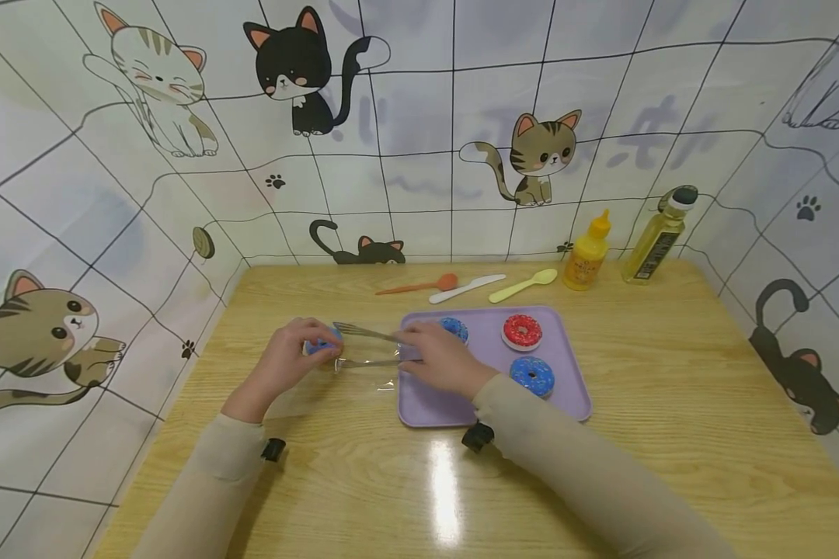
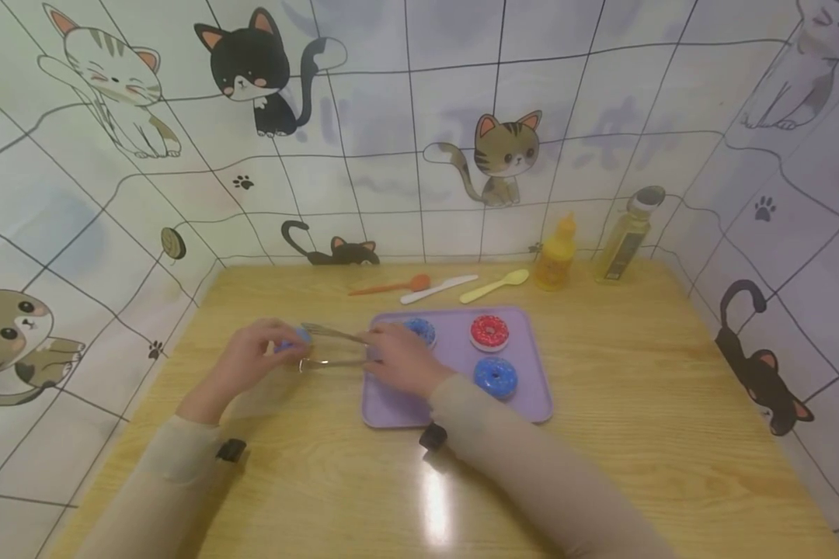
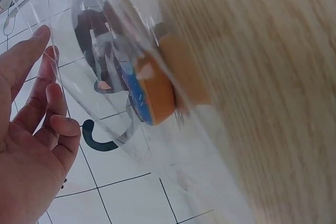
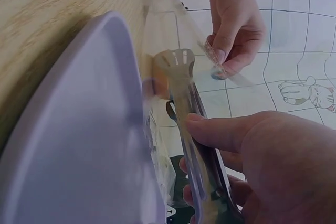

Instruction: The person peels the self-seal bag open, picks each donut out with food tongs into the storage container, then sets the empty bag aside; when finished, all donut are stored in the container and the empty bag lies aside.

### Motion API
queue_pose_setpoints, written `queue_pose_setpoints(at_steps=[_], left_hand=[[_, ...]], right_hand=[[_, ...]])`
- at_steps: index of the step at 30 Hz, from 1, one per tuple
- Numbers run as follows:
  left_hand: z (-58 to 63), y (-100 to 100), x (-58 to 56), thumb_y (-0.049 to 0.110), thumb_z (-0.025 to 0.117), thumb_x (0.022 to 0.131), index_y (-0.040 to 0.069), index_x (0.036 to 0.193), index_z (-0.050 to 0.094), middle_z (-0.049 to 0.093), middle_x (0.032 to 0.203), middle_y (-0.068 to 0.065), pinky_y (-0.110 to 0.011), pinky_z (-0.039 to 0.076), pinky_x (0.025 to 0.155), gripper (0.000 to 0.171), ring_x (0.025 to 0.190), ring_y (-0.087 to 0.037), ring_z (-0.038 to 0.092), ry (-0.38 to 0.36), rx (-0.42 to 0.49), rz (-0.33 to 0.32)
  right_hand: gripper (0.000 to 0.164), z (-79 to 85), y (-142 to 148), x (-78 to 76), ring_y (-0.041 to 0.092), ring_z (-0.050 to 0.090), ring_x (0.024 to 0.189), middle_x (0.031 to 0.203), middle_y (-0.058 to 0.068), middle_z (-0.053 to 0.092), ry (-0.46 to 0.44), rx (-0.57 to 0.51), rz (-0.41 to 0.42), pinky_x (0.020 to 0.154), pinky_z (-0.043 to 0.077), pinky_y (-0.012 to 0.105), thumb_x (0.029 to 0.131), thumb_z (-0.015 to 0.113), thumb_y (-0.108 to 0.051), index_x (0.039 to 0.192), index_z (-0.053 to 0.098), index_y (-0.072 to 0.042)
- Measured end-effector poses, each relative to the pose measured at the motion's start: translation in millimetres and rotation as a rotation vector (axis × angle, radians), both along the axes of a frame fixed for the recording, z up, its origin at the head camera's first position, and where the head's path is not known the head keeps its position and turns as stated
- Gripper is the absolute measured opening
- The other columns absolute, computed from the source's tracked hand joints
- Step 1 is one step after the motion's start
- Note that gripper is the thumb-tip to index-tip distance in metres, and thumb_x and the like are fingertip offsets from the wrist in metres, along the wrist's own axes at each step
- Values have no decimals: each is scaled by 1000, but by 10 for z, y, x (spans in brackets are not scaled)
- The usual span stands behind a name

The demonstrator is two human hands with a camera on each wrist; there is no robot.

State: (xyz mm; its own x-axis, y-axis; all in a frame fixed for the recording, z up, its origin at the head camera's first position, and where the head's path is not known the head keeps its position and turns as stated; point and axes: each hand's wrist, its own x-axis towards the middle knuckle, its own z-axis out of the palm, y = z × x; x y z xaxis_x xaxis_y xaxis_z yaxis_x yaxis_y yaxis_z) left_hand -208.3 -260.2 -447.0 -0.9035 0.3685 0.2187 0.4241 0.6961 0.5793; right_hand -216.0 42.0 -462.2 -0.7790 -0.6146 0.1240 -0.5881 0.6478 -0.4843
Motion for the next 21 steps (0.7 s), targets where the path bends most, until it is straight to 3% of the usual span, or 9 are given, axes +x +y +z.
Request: queue_pose_setpoints(at_steps=[7,14,21], left_hand=[[-9,11,-1,16,82,89,14,98,82,74,107,-2,-49,51,75,9,92,-29,60,19,14,-4],[-17,-9,2,16,81,90,16,98,82,75,108,-3,-37,46,71,8,88,-29,57,3,6,9],[-17,-35,9,13,82,89,14,96,82,75,107,-3,-46,49,74,8,89,-28,58,-10,-4,23]], right_hand=[[52,-70,-37,-30,30,57,132,142,12,62,2,0,12,113,44,47,97,74,-25,146,60,-15],[50,-66,4,4,32,59,129,140,13,63,-24,-49,26,110,46,48,98,72,-21,145,60,-9],[51,-23,178,95,26,60,121,133,8,64,-8,-19,29,100,51,44,97,74,-24,146,61,-15]])
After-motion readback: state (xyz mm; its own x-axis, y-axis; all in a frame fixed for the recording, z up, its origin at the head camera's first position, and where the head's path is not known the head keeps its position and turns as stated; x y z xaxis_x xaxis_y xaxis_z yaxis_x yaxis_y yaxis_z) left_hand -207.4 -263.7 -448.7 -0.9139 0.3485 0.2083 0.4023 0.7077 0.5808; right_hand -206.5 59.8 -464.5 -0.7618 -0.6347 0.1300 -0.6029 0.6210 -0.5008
